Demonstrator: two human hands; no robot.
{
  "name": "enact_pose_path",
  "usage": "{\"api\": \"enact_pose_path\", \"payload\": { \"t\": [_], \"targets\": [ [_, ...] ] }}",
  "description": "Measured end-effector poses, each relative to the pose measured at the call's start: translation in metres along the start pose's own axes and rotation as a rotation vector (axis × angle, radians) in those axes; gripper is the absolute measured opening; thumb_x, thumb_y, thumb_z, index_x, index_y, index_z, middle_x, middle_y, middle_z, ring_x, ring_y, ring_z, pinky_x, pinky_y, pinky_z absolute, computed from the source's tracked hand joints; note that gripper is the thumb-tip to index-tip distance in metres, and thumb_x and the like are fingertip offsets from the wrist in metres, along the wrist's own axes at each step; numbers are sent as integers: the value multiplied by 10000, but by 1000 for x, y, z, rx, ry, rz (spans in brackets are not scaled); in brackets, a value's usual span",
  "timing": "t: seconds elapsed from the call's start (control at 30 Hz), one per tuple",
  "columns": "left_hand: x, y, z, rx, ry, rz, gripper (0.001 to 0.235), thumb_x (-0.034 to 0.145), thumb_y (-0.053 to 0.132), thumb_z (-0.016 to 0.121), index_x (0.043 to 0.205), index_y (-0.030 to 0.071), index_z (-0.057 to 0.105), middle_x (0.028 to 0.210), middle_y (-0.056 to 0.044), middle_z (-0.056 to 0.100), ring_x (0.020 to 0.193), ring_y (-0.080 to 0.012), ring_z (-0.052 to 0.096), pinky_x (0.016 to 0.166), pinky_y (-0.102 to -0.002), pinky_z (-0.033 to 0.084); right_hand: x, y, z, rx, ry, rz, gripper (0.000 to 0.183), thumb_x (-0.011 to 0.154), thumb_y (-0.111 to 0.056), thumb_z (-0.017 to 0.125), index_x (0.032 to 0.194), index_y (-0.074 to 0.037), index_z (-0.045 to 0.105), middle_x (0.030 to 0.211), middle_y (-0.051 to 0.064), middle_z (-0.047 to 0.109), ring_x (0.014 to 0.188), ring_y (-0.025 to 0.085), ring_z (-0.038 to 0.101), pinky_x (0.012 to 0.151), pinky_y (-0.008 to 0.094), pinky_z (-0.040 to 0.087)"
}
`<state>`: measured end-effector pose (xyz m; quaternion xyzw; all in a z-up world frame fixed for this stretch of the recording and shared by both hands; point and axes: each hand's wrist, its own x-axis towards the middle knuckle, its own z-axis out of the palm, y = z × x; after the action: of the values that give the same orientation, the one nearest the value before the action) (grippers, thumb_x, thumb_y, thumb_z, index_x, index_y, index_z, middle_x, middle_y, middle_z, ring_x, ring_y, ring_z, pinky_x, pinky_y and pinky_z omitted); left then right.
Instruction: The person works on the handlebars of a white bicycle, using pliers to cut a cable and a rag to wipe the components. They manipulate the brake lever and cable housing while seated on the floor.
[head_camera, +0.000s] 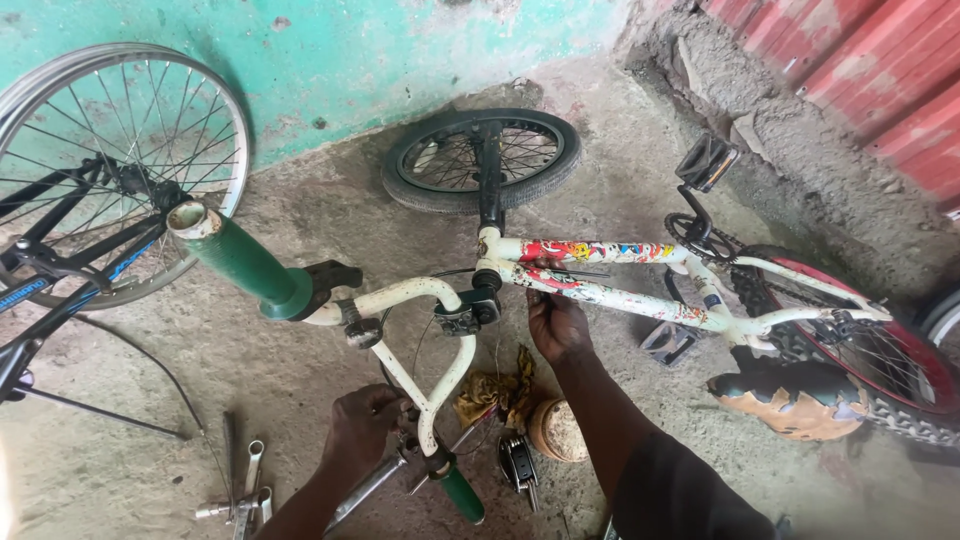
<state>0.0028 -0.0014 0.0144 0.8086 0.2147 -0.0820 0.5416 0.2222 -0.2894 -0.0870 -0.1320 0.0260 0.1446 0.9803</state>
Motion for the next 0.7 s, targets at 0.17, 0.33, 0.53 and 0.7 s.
{"api": "enact_pose_path", "payload": {
  "t": [0.17, 0.33, 0.53, 0.7],
  "targets": [
    [1, -4, 1, 2, 2, 0, 110, 891, 89, 748, 858, 1, 803, 649, -75, 748, 523, -140, 626, 518, -272, 499, -4, -2, 2, -2, 4, 11, 388, 947, 63, 581, 1294, -101, 634, 1270, 79, 686, 898, 230, 703, 567, 189, 520],
    [2, -8, 2, -41, 4, 41, 92, 876, 53, 741, 883, -17, 800, 653, -74, 749, 538, -138, 634, 535, -273, 520, -12, -6, 20, -15, -66, 31, 473, 931, 108, 572, 1355, -97, 616, 1315, 72, 682, 1039, 193, 691, 639, 181, 499],
    [0, 2, 0, 29, 8, 4, 100, 886, 79, 741, 904, 16, 818, 695, -74, 776, 536, -128, 644, 528, -261, 528, -11, -9, 22, -31, 43, 33, 471, 914, 132, 530, 1326, -71, 632, 1310, 95, 663, 1004, 195, 676, 683, 184, 539],
    [0, 1, 0, 67, 1, -10, 106, 896, 98, 736, 897, 30, 817, 671, -58, 758, 520, -116, 612, 518, -260, 487, -5, -13, -4, -17, 62, 72, 440, 921, 101, 574, 1306, -99, 646, 1215, 111, 684, 966, 235, 694, 704, 208, 583]
  ]
}}
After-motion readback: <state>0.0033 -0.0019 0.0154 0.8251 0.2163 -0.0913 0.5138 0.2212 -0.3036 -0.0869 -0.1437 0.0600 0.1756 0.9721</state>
